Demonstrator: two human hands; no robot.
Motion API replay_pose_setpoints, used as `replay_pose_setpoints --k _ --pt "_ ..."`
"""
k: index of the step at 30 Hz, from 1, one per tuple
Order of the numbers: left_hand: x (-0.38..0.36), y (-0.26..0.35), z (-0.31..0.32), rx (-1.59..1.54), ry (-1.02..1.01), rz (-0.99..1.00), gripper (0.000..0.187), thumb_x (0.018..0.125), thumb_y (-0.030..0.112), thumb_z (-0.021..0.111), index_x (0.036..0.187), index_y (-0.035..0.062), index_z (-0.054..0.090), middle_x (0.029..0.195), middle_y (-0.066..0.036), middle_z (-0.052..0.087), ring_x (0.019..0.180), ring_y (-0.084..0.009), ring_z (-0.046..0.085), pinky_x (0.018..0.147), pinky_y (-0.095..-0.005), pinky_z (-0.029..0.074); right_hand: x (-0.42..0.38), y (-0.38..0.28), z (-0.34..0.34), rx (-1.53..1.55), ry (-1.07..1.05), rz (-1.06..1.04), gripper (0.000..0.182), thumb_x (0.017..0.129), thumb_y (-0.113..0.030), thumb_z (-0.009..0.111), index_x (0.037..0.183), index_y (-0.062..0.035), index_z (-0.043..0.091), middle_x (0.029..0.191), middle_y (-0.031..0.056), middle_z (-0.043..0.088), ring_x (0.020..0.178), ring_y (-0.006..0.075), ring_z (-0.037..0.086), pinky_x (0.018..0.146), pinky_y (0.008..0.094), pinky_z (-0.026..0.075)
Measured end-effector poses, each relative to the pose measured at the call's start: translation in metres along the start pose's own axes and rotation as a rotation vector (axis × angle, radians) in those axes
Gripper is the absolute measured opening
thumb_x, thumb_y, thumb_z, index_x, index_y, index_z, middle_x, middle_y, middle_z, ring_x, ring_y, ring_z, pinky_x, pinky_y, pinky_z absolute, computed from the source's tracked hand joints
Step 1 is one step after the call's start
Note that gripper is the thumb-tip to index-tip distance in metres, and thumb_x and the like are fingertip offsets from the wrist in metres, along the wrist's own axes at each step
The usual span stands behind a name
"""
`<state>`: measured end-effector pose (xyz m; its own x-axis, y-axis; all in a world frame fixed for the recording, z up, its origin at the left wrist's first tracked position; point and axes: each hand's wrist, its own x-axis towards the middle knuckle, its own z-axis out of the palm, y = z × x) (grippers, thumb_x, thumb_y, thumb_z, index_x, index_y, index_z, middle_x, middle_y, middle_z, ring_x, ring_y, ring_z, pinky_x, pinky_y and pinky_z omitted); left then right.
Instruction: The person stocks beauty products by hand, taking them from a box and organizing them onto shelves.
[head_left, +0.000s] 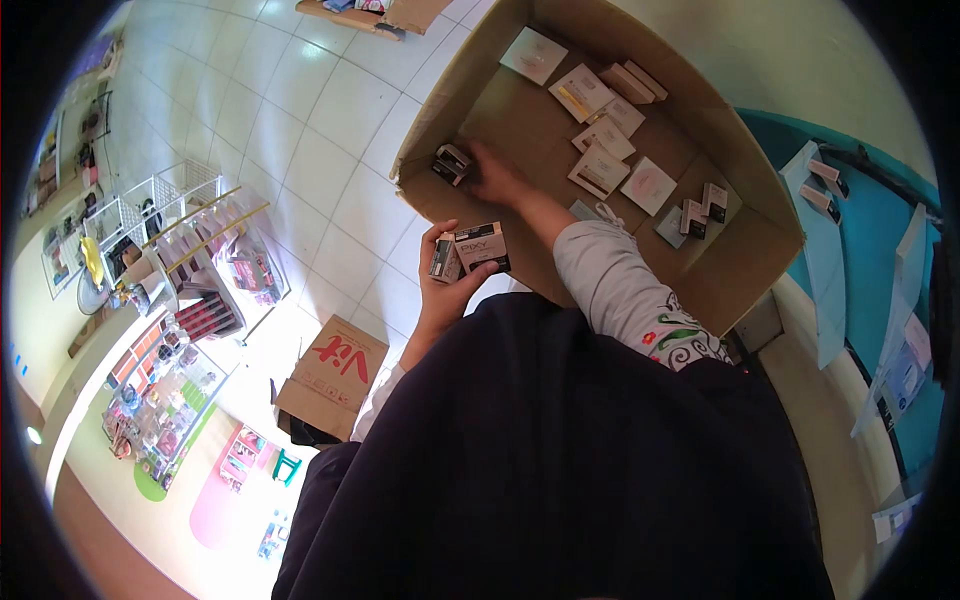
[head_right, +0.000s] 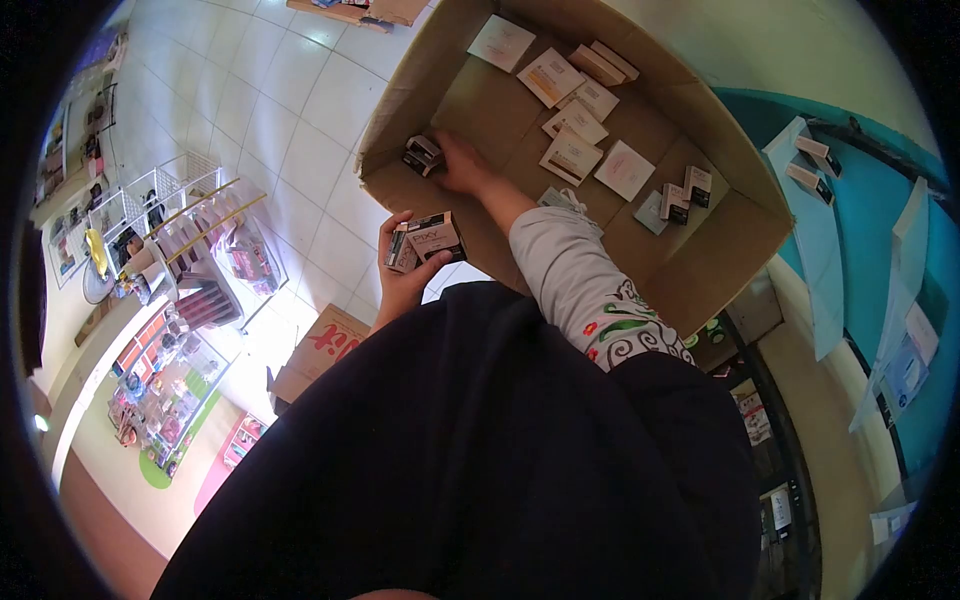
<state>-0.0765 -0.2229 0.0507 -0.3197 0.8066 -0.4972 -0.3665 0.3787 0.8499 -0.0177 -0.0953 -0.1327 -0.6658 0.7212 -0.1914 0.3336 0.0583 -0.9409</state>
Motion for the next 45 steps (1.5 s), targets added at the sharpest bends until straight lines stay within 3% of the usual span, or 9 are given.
replay_pose_setpoints --k 5,8,17,23,27,32,35,41,45 --pt "0.001 0.0 0.001 0.006 -0.002 -0.002 0.068 0.068 -0.01 0.071 0.123 0.0066 0.035 0.103 -0.009 0.054 0.097 -0.0193 0.058 0.084 -0.0309 0.051 0.0 -0.022 -0.008 -0.117 -0.1 -0.003 0.063 0.07 -0.007 0.066 0.126 -0.0264 0.045 0.122 0.0199 0.044 0.114 0.0386 0.046 0.094 0.0415 0.042" --pt "0.001 -0.002 -0.001 0.034 -0.015 0.007 0.068 0.068 -0.01 0.071 0.123 0.0067 0.035 0.103 -0.009 0.054 0.097 -0.0191 0.058 0.084 -0.0307 0.051 0.007 -0.016 0.003 -0.247 -0.12 -0.012 0.057 0.077 -0.008 0.059 0.126 -0.031 0.044 0.123 0.0171 0.045 0.114 0.0379 0.046 0.095 0.0425 0.042" --pt "0.002 -0.002 0.003 0.062 -0.008 0.02 0.07 0.067 -0.01 0.072 0.123 0.0081 0.035 0.102 -0.009 0.055 0.095 -0.0204 0.059 0.085 -0.0329 0.051 0.008 -0.041 -0.005 -0.57 -0.185 -0.111 0.03 0.085 -0.017 0.046 0.113 -0.0235 0.053 0.124 0.0097 0.046 0.096 0.0341 0.058 0.079 0.0452 0.05" --pt "0.001 -0.004 0.003 0.149 0.013 0.029 0.07 0.067 -0.009 0.072 0.124 0.0075 0.034 0.103 -0.01 0.054 0.096 -0.0202 0.058 0.085 -0.0314 0.051 0.013 -0.036 0.003 -0.564 -0.183 -0.138 0.027 0.087 -0.019 0.043 0.111 -0.0199 0.053 0.119 0.009 0.048 0.095 0.033 0.059 0.078 0.0437 0.051" --pt "-0.002 0.001 0.007 0.127 0.021 0.041 0.069 0.068 -0.009 0.072 0.125 0.0075 0.035 0.107 -0.01 0.052 0.098 -0.0199 0.057 0.085 -0.0297 0.05 0.005 -0.043 -0.013 -0.429 -0.183 -0.104 0.037 0.078 -0.008 0.056 0.113 -0.0185 0.051 0.119 0.0122 0.047 0.1 0.0359 0.056 0.083 0.0423 0.05" --pt "-0.003 0.011 0.017 0.004 0.047 0.077 0.062 0.073 -0.006 0.069 0.124 0.0067 0.035 0.107 -0.01 0.051 0.099 -0.0196 0.056 0.085 -0.0292 0.049 -0.038 -0.042 -0.051 -0.152 0.292 -0.006 0.049 0.065 -0.008 0.07 0.11 -0.0127 0.05 0.111 0.0156 0.048 0.103 0.0369 0.052 0.085 0.0396 0.047" --pt "-0.003 0.021 0.032 0.068 0.08 0.129 0.062 0.073 -0.006 0.069 0.124 0.0069 0.035 0.108 -0.01 0.051 0.1 -0.019 0.056 0.085 -0.0284 0.049 -0.084 -0.067 -0.115 -0.041 0.355 -0.039 0.053 0.061 -0.009 0.075 0.107 -0.0106 0.049 0.113 0.0114 0.048 0.106 0.0277 0.051 0.084 0.0355 0.046" --pt "-0.008 0.034 0.082 0.158 -0.048 0.211 0.061 0.073 -0.007 0.068 0.123 0.0062 0.036 0.109 -0.011 0.051 0.1 -0.0187 0.055 0.085 -0.0279 0.047 -0.195 -0.144 -0.214 0.212 0.256 0.009 0.059 0.06 -0.014 0.081 0.108 -0.0097 0.047 0.113 0.006 0.044 0.111 0.0177 0.046 0.087 0.0321 0.043" --pt "-0.024 0.024 0.13 0.117 -0.215 0.25 0.061 0.072 -0.01 0.066 0.122 0.0059 0.037 0.109 -0.011 0.051 0.1 -0.0193 0.055 0.084 -0.0279 0.047 -0.246 -0.19 -0.226 0.074 0.234 0.046 0.068 0.057 -0.019 0.083 0.112 -0.0104 0.044 0.107 0.0049 0.043 0.099 0.0162 0.046 0.079 0.0296 0.043"
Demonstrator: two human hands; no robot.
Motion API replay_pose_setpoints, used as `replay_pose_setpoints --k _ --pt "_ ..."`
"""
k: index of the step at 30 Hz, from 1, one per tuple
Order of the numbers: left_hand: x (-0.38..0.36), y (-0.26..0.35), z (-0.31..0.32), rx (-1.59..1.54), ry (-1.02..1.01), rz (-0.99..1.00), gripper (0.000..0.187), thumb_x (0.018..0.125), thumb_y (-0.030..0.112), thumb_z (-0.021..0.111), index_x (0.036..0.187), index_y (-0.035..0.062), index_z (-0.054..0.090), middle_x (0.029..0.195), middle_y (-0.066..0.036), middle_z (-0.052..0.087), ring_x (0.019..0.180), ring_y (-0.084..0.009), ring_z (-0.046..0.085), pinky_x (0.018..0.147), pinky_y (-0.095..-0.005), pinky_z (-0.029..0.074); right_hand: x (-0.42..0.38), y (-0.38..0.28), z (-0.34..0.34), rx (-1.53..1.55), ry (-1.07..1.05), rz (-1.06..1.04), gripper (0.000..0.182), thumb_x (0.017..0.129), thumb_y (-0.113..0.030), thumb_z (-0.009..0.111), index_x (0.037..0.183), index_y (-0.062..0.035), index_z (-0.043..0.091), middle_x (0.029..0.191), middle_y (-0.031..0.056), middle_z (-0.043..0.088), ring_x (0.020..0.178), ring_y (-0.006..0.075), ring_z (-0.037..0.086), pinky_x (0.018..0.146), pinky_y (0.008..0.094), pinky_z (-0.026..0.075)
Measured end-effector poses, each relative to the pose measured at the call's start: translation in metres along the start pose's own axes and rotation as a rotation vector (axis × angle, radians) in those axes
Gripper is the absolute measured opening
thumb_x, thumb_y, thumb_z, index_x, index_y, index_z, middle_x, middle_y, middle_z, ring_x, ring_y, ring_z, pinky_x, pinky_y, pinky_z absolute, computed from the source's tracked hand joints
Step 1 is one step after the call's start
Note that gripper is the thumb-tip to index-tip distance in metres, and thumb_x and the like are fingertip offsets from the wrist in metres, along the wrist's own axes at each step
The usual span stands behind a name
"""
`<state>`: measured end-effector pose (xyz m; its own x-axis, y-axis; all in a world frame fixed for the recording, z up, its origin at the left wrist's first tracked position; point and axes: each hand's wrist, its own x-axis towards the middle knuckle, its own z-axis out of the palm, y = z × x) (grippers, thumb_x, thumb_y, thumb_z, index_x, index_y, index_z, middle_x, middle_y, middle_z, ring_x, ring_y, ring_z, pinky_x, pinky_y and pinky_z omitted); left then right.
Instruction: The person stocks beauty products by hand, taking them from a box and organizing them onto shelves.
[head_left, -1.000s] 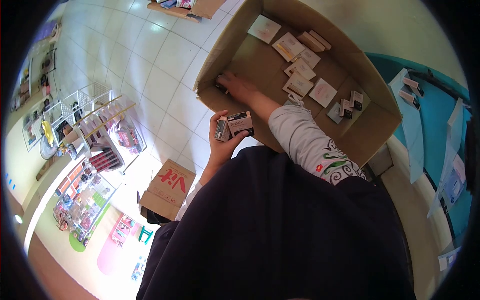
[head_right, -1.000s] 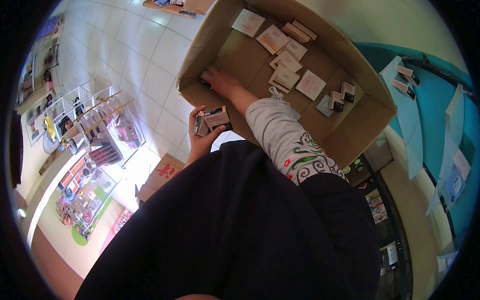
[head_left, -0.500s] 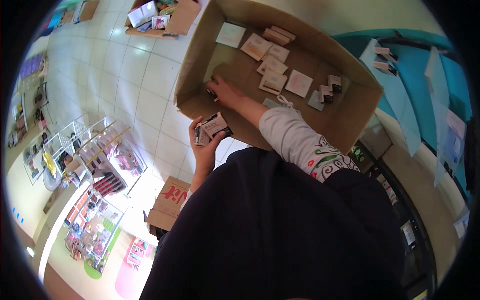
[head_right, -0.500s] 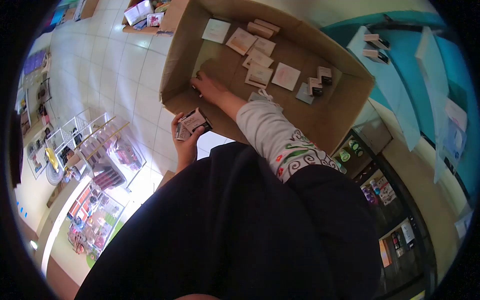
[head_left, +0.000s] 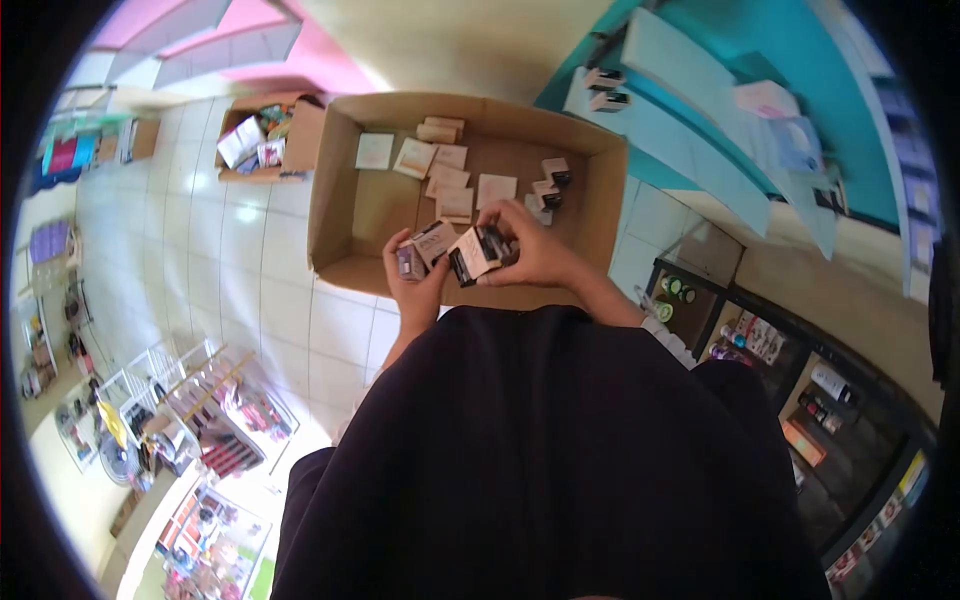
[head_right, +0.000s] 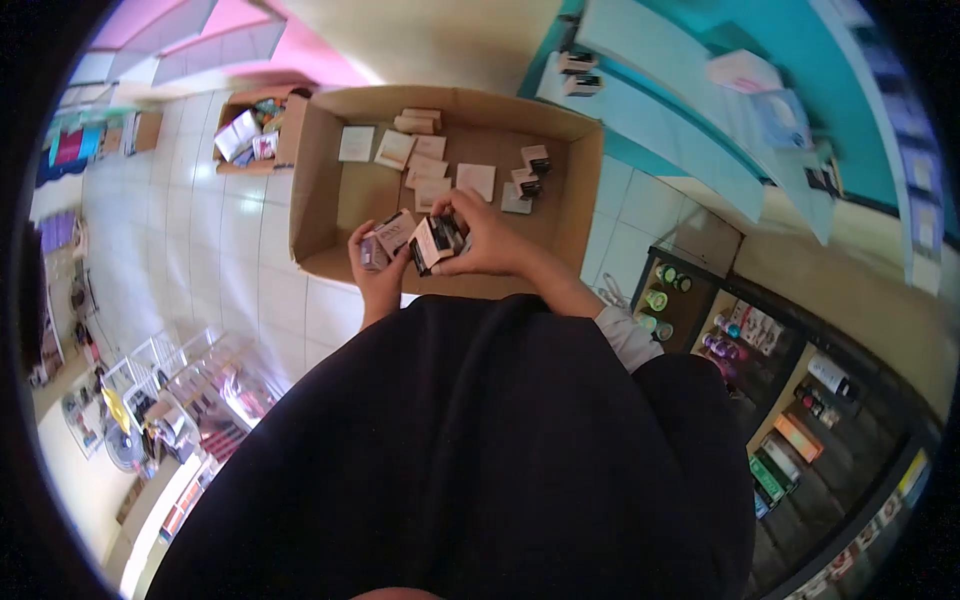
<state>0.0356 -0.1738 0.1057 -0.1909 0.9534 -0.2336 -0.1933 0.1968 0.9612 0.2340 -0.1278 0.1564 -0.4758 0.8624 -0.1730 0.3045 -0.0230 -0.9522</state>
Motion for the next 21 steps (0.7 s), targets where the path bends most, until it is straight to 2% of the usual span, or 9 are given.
replay_pose_setpoints --k 4,5,8,10,12,13,16,17,21 --pt "-0.014 -0.021 0.035 -0.093 -0.079 -0.032 0.06 0.07 -0.012 0.064 0.121 0.0057 0.039 0.11 -0.01 0.05 0.1 -0.0194 0.054 0.084 -0.0281 0.047 -0.037 -0.01 0.002 0.245 0.219 0.132 0.068 0.056 -0.023 0.083 0.111 -0.0103 0.045 0.104 0.0063 0.042 0.091 0.0169 0.047 0.076 0.0298 0.043" --pt "-0.017 -0.031 0.04 -0.026 -0.111 0.02 0.062 0.068 -0.012 0.065 0.122 0.0057 0.039 0.111 -0.01 0.049 0.1 -0.0192 0.054 0.084 -0.0281 0.047 -0.047 -0.017 -0.002 0.135 0.254 0.112 0.068 0.057 -0.022 0.083 0.112 -0.0104 0.045 0.105 0.0072 0.043 0.09 0.0165 0.05 0.077 0.0305 0.044" --pt "-0.031 -0.015 0.063 -0.066 -0.228 0.033 0.065 0.067 -0.011 0.067 0.123 0.0058 0.039 0.111 -0.011 0.049 0.1 -0.0194 0.054 0.084 -0.0283 0.046 -0.069 -0.009 -0.006 -0.157 0.414 -0.193 0.066 0.062 -0.018 0.082 0.114 -0.011 0.042 0.109 0.0079 0.044 0.088 0.0148 0.054 0.068 0.0288 0.048" --pt "-0.038 0.004 0.075 0.007 -0.285 0.03 0.07 0.066 -0.011 0.069 0.126 0.0062 0.036 0.112 -0.012 0.049 0.101 -0.0201 0.054 0.084 -0.0287 0.047 -0.089 -0.022 -0.013 0.318 0.318 0.095 0.065 0.067 -0.013 0.079 0.117 -0.0121 0.038 0.111 0.0068 0.048 0.086 0.0145 0.057 0.054 0.0247 0.049" --pt "-0.036 0.008 0.08 0.103 -0.331 0.109 0.071 0.066 -0.01 0.07 0.127 0.0064 0.036 0.112 -0.012 0.049 0.102 -0.0209 0.055 0.085 -0.0291 0.047 -0.103 -0.018 -0.02 0.453 0.381 0.172 0.064 0.068 -0.011 0.078 0.118 -0.0127 0.037 0.111 0.0063 0.049 0.083 0.0145 0.058 0.048 0.0232 0.049" --pt "-0.038 0.026 0.087 0.151 -0.32 0.103 0.075 0.066 -0.01 0.071 0.129 0.0067 0.033 0.114 -0.013 0.049 0.104 -0.022 0.055 0.085 -0.0301 0.048 -0.109 -0.016 -0.023 0.452 0.481 0.105 0.062 0.068 -0.012 0.078 0.116 -0.0119 0.039 0.107 0.0059 0.053 0.083 0.0147 0.059 0.05 0.0238 0.049" --pt "-0.031 0.042 0.095 -0.075 -0.353 0.022 0.079 0.066 -0.009 0.073 0.13 0.0067 0.031 0.116 -0.014 0.049 0.104 -0.0231 0.055 0.086 -0.0311 0.048 -0.128 -0.031 -0.046 0.586 0.591 0.209 0.058 0.069 -0.014 0.077 0.114 -0.0102 0.04 0.104 0.0061 0.055 0.085 0.0151 0.059 0.049 0.024 0.049" --pt "-0.032 0.05 0.097 -0.155 -0.401 -0.053 0.082 0.066 -0.009 0.073 0.132 0.0073 0.028 0.116 -0.014 0.049 0.104 -0.0227 0.055 0.087 -0.031 0.047 -0.134 -0.043 -0.054 0.543 0.554 0.277 0.059 0.069 -0.018 0.078 0.116 -0.0085 0.043 0.102 0.0059 0.057 0.089 0.0162 0.059 0.059 0.0262 0.051" --pt "-0.042 0.06 0.109 -0.053 -0.531 0.098 0.084 0.065 -0.007 0.073 0.134 0.0083 0.028 0.114 -0.012 0.05 0.105 -0.0204 0.054 0.087 -0.0297 0.046 -0.135 -0.045 -0.053 0.171 0.427 0.21 0.068 0.067 -0.023 0.08 0.125 -0.0073 0.047 0.106 0.0055 0.058 0.094 0.0153 0.057 0.083 0.028 0.045"
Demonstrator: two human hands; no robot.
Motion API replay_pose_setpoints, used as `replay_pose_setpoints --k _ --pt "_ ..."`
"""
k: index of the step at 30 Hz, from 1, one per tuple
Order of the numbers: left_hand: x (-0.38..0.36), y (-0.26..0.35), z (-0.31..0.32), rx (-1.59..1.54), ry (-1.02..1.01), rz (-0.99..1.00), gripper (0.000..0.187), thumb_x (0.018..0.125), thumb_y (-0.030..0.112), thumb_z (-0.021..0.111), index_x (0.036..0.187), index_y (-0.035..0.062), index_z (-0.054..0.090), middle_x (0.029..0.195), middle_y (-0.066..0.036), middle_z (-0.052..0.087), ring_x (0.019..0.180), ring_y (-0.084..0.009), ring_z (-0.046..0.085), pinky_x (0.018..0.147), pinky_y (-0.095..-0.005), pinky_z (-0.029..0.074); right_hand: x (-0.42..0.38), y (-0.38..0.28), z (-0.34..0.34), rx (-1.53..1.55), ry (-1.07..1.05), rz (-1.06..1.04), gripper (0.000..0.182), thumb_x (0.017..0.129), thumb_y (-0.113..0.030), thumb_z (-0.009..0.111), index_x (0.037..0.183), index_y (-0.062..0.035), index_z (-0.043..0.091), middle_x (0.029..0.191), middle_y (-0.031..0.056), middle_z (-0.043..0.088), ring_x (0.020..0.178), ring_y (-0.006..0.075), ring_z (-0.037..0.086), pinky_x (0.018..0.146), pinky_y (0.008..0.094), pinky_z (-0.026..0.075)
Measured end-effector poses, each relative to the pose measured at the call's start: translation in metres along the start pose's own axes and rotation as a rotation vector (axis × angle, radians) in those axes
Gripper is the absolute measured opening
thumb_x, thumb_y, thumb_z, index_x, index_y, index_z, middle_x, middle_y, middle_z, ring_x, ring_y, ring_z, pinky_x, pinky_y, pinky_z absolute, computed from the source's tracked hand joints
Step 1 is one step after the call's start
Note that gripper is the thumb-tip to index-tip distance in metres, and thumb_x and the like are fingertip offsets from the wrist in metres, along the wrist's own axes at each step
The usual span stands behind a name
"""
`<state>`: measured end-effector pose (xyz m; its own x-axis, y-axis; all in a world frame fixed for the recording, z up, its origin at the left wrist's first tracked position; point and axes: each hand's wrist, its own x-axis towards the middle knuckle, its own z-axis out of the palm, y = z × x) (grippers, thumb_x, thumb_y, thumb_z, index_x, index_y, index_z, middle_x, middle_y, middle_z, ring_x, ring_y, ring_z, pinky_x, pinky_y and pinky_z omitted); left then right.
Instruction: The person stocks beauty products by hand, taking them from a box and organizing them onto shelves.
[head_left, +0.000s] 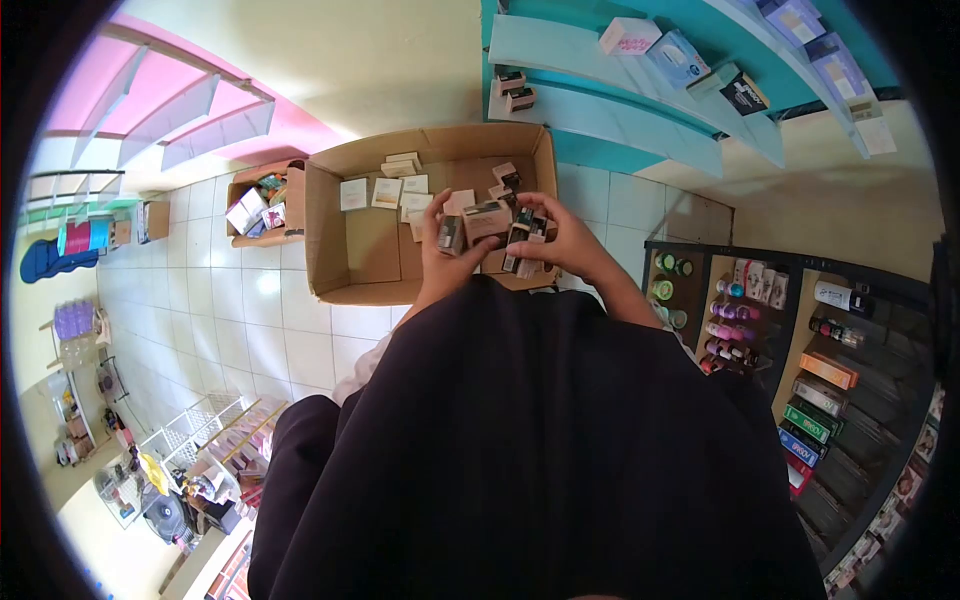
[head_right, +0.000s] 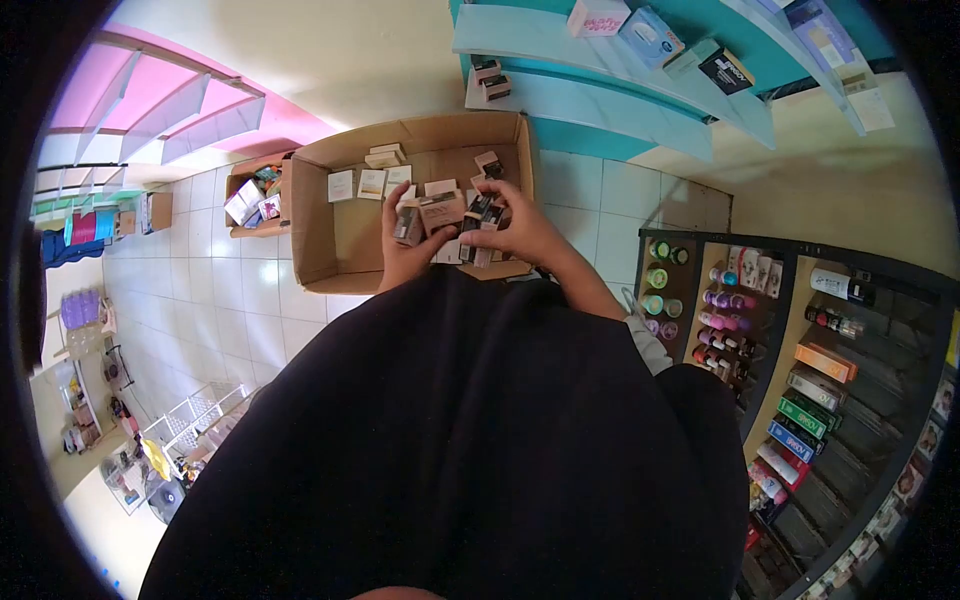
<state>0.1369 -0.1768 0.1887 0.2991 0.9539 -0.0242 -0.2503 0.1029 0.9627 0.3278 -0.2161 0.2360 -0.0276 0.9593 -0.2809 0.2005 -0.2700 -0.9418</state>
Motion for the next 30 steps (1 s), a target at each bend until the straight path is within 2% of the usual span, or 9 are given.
replay_pose_setpoints --k 3,7,8,10,13,16,19,22,30 --pt "-0.006 0.007 0.0 0.068 -0.06 -0.041 0.081 0.065 -0.005 0.073 0.133 0.0075 0.032 0.116 -0.01 0.049 0.107 -0.0177 0.052 0.087 -0.0281 0.045 0.008 0.004 0.003 -0.041 -0.049 -0.014 0.066 0.067 -0.023 0.081 0.123 -0.0063 0.05 0.106 0.0051 0.059 0.095 0.014 0.056 0.083 0.028 0.046" --pt "-0.01 0.008 -0.022 0.043 -0.242 -0.2 0.073 0.063 -0.001 0.074 0.127 0.0059 0.04 0.118 -0.007 0.049 0.107 -0.0143 0.05 0.089 -0.0277 0.042 0.007 0.003 0.008 0.08 -0.182 0.187 0.068 0.063 -0.022 0.083 0.121 -0.0061 0.051 0.103 0.0054 0.061 0.096 0.0144 0.057 0.083 0.0279 0.046" --pt "-0.011 0.008 -0.027 -0.005 -0.317 -0.257 0.079 0.062 0.002 0.076 0.129 0.0062 0.035 0.119 -0.007 0.048 0.107 -0.0149 0.05 0.09 -0.0291 0.041 0.008 0.005 0.013 -0.029 -0.151 0.069 0.069 0.062 -0.022 0.083 0.121 -0.0063 0.051 0.103 0.0057 0.061 0.096 0.0147 0.057 0.083 0.028 0.046" --pt "-0.019 0.003 -0.03 -0.079 -0.32 -0.24 0.083 0.062 0.001 0.076 0.131 0.0067 0.03 0.119 -0.008 0.047 0.107 -0.0152 0.05 0.09 -0.0293 0.041 0.01 0.007 0.026 -0.244 -0.09 -0.169 0.072 0.059 -0.023 0.085 0.121 -0.0067 0.05 0.103 0.0063 0.06 0.096 0.0152 0.058 0.083 0.0282 0.045" --pt "-0.022 0.003 -0.033 -0.096 -0.298 -0.195 0.093 0.061 0.0 0.078 0.135 0.0085 0.022 0.119 -0.008 0.047 0.108 -0.0156 0.05 0.09 -0.03 0.042 0.013 -0.001 0.037 -0.144 -0.104 -0.02 0.079 0.056 -0.024 0.087 0.122 -0.007 0.048 0.107 0.0079 0.058 0.095 0.0167 0.058 0.082 0.0292 0.046" --pt "-0.02 0.001 -0.038 -0.049 -0.236 -0.108 0.094 0.059 -0.001 0.08 0.135 0.0088 0.025 0.117 -0.008 0.049 0.107 -0.0159 0.051 0.09 -0.0299 0.043 0.014 -0.002 0.051 -0.208 -0.141 -0.098 0.081 0.056 -0.022 0.087 0.123 -0.0054 0.045 0.116 0.0091 0.055 0.091 0.014 0.058 0.077 0.0277 0.048" --pt "-0.018 0.009 -0.047 0.016 -0.184 -0.053 0.096 0.057 -0.002 0.081 0.136 0.0097 0.027 0.115 -0.008 0.05 0.106 -0.0166 0.052 0.089 -0.0297 0.044 0.01 -0.016 0.054 -0.069 -0.163 -0.116 0.078 0.059 -0.016 0.085 0.124 -0.003 0.044 0.118 0.0089 0.053 0.086 0.0108 0.056 0.072 0.025 0.048" --pt "-0.017 0.027 -0.049 0.015 -0.117 -0.098 0.098 0.055 0.001 0.083 0.137 0.0112 0.028 0.113 -0.008 0.051 0.104 -0.0171 0.053 0.089 -0.0301 0.044 0.009 -0.015 0.054 0.43 -0.192 0.016 0.073 0.064 -0.009 0.082 0.126 -0.004 0.044 0.118 0.0082 0.052 0.082 0.0088 0.055 0.069 0.0229 0.048" --pt "-0.013 0.033 -0.053 0.257 -0.148 0.007 0.098 0.055 0.005 0.084 0.136 0.0106 0.029 0.11 -0.008 0.052 0.102 -0.0171 0.053 0.088 -0.0306 0.044 0.006 -0.008 0.053 0.016 -0.144 -0.101 0.074 0.063 -0.009 0.081 0.128 -0.0154 0.047 0.122 0.0042 0.05 0.103 0.0153 0.051 0.084 0.0304 0.046"
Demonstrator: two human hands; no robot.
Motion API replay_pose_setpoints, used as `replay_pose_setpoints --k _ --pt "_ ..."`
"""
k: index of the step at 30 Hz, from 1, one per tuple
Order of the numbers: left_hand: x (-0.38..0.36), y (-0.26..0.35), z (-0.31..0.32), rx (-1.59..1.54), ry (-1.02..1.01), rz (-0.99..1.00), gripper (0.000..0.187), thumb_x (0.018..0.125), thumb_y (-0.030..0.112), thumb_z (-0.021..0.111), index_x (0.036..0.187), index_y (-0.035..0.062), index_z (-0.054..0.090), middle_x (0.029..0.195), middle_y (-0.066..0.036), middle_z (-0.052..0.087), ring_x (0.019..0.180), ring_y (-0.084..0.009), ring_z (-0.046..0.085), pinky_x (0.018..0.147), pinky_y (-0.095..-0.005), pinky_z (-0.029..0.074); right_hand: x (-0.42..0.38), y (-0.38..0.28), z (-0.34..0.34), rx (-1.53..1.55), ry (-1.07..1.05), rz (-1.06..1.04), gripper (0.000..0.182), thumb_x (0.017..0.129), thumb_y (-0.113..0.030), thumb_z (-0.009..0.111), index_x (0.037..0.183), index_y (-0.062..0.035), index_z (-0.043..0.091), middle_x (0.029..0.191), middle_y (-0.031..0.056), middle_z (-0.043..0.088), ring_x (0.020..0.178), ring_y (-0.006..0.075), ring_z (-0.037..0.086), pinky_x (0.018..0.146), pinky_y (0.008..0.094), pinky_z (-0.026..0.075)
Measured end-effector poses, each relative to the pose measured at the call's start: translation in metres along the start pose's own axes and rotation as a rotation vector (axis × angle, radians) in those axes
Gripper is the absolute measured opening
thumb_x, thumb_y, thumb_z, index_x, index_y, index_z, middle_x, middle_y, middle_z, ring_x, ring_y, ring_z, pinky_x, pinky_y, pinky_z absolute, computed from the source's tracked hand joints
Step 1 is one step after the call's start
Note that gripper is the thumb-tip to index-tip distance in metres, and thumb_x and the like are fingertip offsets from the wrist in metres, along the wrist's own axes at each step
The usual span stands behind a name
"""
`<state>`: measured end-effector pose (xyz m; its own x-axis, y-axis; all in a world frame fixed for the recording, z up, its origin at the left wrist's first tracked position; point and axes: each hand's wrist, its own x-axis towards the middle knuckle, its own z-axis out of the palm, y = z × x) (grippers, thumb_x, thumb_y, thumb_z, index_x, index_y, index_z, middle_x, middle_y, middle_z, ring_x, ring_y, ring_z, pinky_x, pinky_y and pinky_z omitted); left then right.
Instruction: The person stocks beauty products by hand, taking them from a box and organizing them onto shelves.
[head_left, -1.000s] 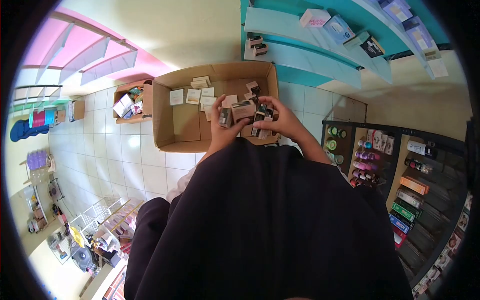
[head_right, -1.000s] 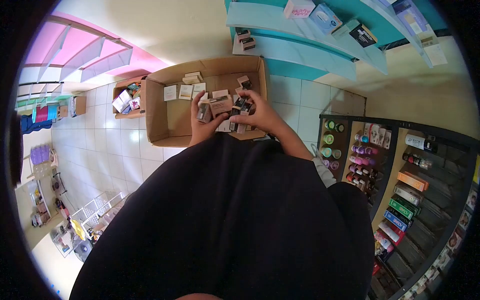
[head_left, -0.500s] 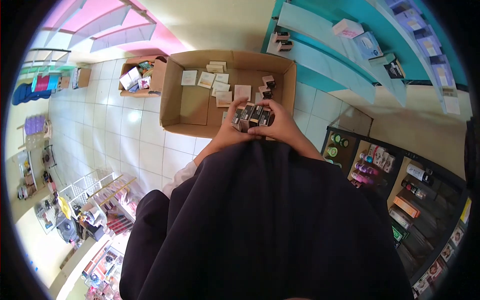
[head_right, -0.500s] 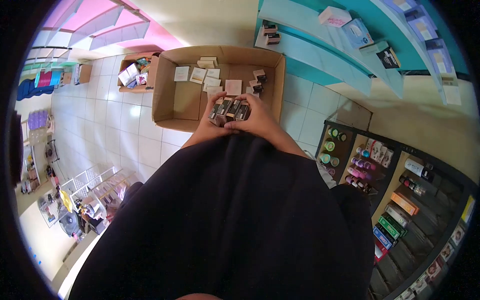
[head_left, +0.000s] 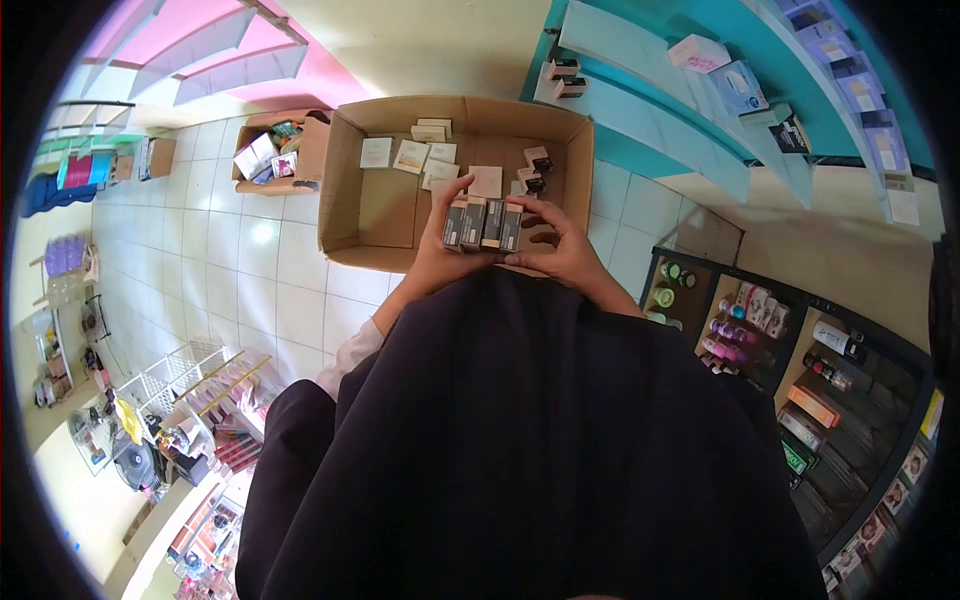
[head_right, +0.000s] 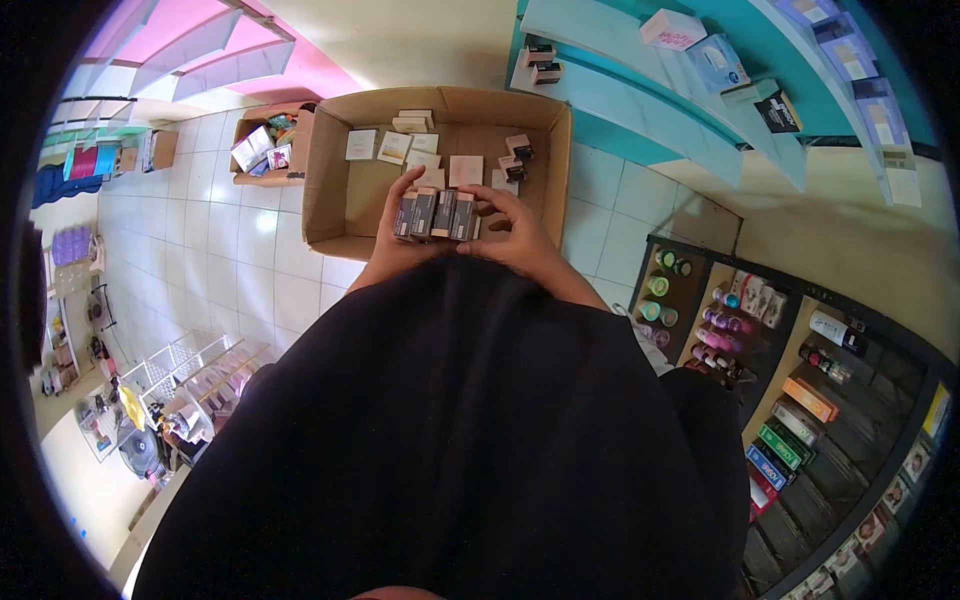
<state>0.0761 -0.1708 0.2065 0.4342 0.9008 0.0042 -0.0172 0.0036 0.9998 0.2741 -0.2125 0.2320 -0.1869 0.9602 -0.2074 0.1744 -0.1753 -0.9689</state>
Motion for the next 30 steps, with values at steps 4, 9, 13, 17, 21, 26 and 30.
replay_pose_setpoints --k 4,9,13,17,21,26,30 --pt "0.0 -0.003 -0.002 -0.004 -0.028 0.01 0.098 0.055 0.005 0.084 0.136 0.0103 0.029 0.111 -0.008 0.051 0.102 -0.0174 0.052 0.089 -0.0307 0.044 0.0 0.006 0.004 0.003 0.026 -0.022 0.075 0.062 -0.012 0.082 0.128 -0.0164 0.047 0.118 0.0027 0.051 0.108 0.0176 0.049 0.09 0.0351 0.043" --pt "-0.009 -0.015 0.004 -0.23 -0.043 -0.117 0.104 0.054 0.0 0.084 0.139 0.0109 0.024 0.111 -0.008 0.053 0.103 -0.0174 0.054 0.088 -0.031 0.045 -0.008 0.023 0.014 0.168 0.034 0.098 0.071 0.064 -0.013 0.082 0.125 -0.0118 0.047 0.115 0.0027 0.052 0.105 0.0164 0.051 0.084 0.0319 0.048" --pt "-0.014 -0.022 0.01 -0.458 -0.025 -0.206 0.112 0.053 -0.003 0.083 0.142 0.014 0.017 0.11 -0.009 0.054 0.103 -0.0185 0.055 0.087 -0.0324 0.047 -0.011 0.03 0.019 0.323 -0.01 0.173 0.065 0.066 -0.013 0.081 0.121 -0.008 0.048 0.112 0.0042 0.052 0.101 0.0147 0.052 0.077 0.026 0.051" --pt "-0.018 -0.038 0.015 -0.444 -0.005 -0.219 0.12 0.051 -0.005 0.084 0.143 0.0172 0.011 0.113 -0.011 0.053 0.107 -0.0215 0.053 0.089 -0.0377 0.046 -0.004 0.045 0.011 0.252 -0.057 0.173 0.06 0.067 -0.018 0.081 0.118 -0.0082 0.049 0.106 0.0039 0.053 0.092 0.0128 0.053 0.074 0.0248 0.049" --pt "-0.018 -0.04 0.025 -0.508 0.034 -0.19 0.124 0.049 -0.005 0.085 0.144 0.0175 0.008 0.116 -0.012 0.051 0.109 -0.0238 0.052 0.09 -0.0388 0.046 0.002 0.048 0.005 0.2 -0.057 0.214 0.062 0.068 -0.024 0.081 0.118 -0.0088 0.048 0.102 0.0032 0.054 0.085 0.0113 0.051 0.074 0.0254 0.046" --pt "-0.019 -0.041 0.032 -0.502 0.202 -0.228 0.121 0.05 -0.006 0.084 0.143 0.0172 0.01 0.117 -0.015 0.05 0.108 -0.0259 0.053 0.09 -0.0383 0.047 0.013 0.039 0.003 0.196 -0.079 0.174 0.064 0.07 -0.024 0.08 0.121 -0.0089 0.045 0.105 0.0043 0.053 0.091 0.0139 0.051 0.079 0.0289 0.046" --pt "-0.011 -0.026 0.029 -0.498 0.223 -0.238 0.116 0.053 -0.006 0.082 0.143 0.0169 0.013 0.117 -0.015 0.05 0.107 -0.0257 0.054 0.088 -0.0369 0.048 0.016 0.024 -0.006 0.279 -0.15 0.144 0.066 0.071 -0.021 0.078 0.125 -0.0085 0.042 0.114 0.0063 0.049 0.103 0.0178 0.049 0.086 0.0335 0.046"
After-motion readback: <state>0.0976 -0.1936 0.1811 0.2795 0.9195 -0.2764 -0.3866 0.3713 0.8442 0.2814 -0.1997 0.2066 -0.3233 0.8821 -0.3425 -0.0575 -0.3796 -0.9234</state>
